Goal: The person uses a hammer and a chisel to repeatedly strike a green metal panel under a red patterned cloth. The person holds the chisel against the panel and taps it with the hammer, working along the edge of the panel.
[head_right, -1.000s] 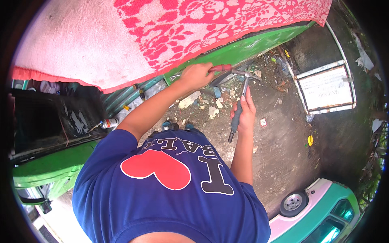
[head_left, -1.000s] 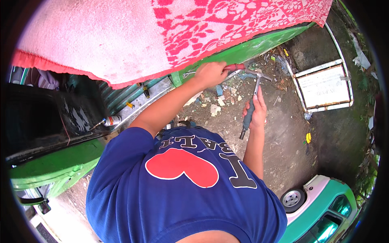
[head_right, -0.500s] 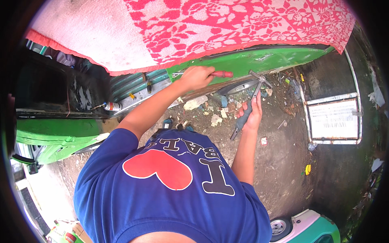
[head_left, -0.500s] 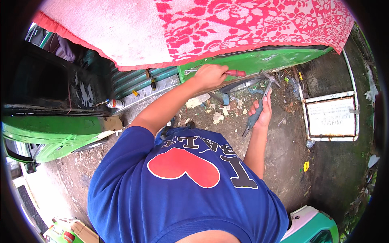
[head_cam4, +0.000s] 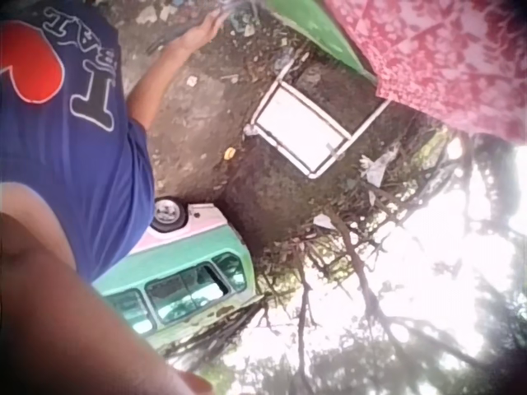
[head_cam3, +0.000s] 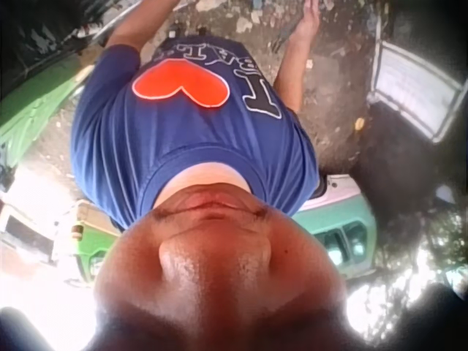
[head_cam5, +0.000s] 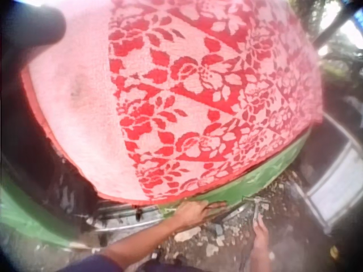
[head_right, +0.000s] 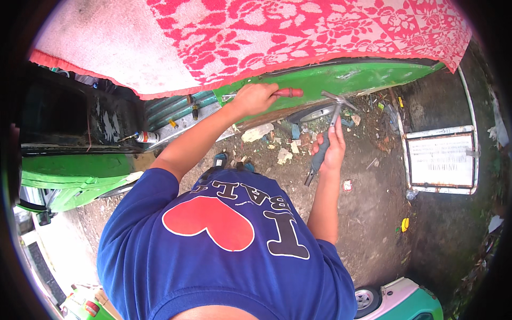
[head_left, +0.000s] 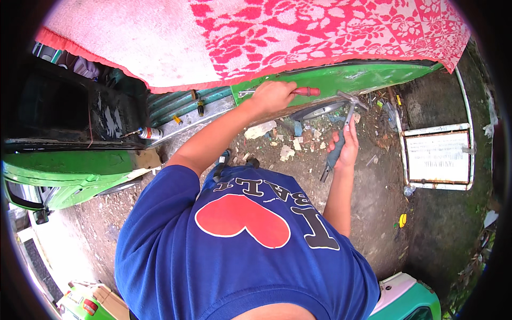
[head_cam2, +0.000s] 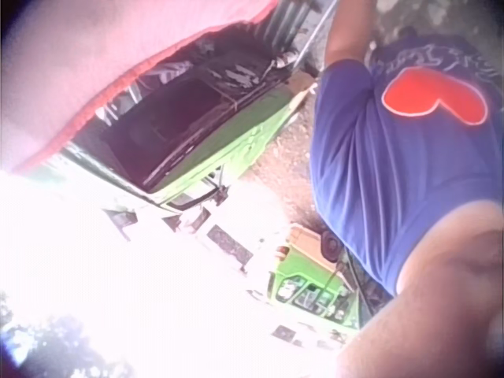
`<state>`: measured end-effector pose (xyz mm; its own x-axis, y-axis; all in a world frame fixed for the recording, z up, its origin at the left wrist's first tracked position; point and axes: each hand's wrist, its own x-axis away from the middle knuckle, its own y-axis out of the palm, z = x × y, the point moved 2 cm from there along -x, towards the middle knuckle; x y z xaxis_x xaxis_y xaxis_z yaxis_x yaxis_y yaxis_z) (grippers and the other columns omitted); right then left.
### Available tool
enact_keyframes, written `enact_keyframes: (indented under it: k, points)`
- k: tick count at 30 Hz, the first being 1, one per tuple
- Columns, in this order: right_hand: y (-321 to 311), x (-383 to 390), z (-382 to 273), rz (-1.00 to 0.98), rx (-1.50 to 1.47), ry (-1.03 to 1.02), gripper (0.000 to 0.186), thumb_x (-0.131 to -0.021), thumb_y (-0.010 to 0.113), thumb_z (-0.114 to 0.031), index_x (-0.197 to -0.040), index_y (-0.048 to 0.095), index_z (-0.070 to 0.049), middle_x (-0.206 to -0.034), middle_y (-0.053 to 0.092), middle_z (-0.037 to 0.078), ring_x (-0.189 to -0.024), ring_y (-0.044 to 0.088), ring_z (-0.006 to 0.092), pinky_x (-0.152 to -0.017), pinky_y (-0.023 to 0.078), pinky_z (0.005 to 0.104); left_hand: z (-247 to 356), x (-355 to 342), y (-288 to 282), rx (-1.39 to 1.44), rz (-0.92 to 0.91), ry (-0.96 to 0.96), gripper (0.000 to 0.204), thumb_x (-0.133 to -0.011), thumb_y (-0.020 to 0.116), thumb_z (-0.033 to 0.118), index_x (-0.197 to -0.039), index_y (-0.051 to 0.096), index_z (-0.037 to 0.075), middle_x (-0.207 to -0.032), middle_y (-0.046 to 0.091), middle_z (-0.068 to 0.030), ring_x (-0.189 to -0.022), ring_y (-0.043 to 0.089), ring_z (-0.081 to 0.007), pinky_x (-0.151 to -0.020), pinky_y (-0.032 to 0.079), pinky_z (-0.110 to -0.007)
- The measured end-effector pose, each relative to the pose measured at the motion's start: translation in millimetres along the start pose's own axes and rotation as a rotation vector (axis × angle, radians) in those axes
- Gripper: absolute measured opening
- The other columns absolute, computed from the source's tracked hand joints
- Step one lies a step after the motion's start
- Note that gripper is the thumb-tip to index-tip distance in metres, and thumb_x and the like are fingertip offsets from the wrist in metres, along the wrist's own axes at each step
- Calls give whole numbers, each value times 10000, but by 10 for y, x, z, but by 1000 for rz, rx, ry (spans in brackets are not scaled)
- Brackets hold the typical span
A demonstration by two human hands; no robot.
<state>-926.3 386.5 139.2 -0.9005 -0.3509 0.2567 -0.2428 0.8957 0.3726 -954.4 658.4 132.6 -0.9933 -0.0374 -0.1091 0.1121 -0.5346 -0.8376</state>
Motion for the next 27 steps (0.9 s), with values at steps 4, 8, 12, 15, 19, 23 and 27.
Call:
enact_keyframes:
  k: [4,8,12,15,19,23,27]
  points:
    - [82,-61,73,-40,29,32,544,-1045,469,-248,-1554,280,-266,-688,495,37,-487,508,152,-417,441,299,10,-39,41,-5,4,-8,203,-951,531,269,-1016,593,87,-916,684,-165,-885,661,-381,-766,516,-522]
    - [56,-149,66,7,-27,43,523,-1036,491,-246,-1534,333,-280,-678,500,39,-484,509,155,-415,441,304,-45,-64,40,0,-17,-22,203,-955,539,268,-1038,602,95,-930,689,-161,-899,664,-375,-776,519,-520]
    - [133,-181,93,2,30,75,528,-1021,525,-224,-1522,364,-279,-658,499,32,-471,503,149,-401,439,291,-79,-95,119,-29,-10,-14,216,-958,538,279,-1037,602,88,-934,692,-163,-887,667,-376,-769,524,-517]
    - [182,-244,163,-74,124,122,545,-1018,533,-233,-1529,347,-266,-655,498,27,-465,501,144,-395,435,281,-100,-110,146,-39,-43,-41,224,-960,540,288,-1021,604,82,-921,691,-171,-880,669,-378,-763,527,-514]
    - [159,-303,130,36,-21,37,542,-1020,529,-235,-1531,348,-240,-667,501,33,-471,504,146,-396,428,283,-134,-106,150,-3,5,-21,231,-961,547,297,-1004,608,78,-904,691,-178,-878,670,-380,-759,526,-515]
    - [175,-279,163,-28,105,70,541,-1024,521,-242,-1534,340,-234,-674,506,37,-482,515,149,-397,434,293,-123,-111,168,-29,-24,-30,242,-964,546,303,-1002,606,72,-914,690,-172,-873,669,-381,-755,522,-517]
    - [139,-313,42,7,-25,28,551,-1025,521,-248,-1539,324,-245,-673,510,42,-485,518,154,-403,437,302,-110,-95,105,18,7,-23,253,-971,538,309,-1011,600,67,-917,688,-176,-872,668,-382,-755,521,-518]
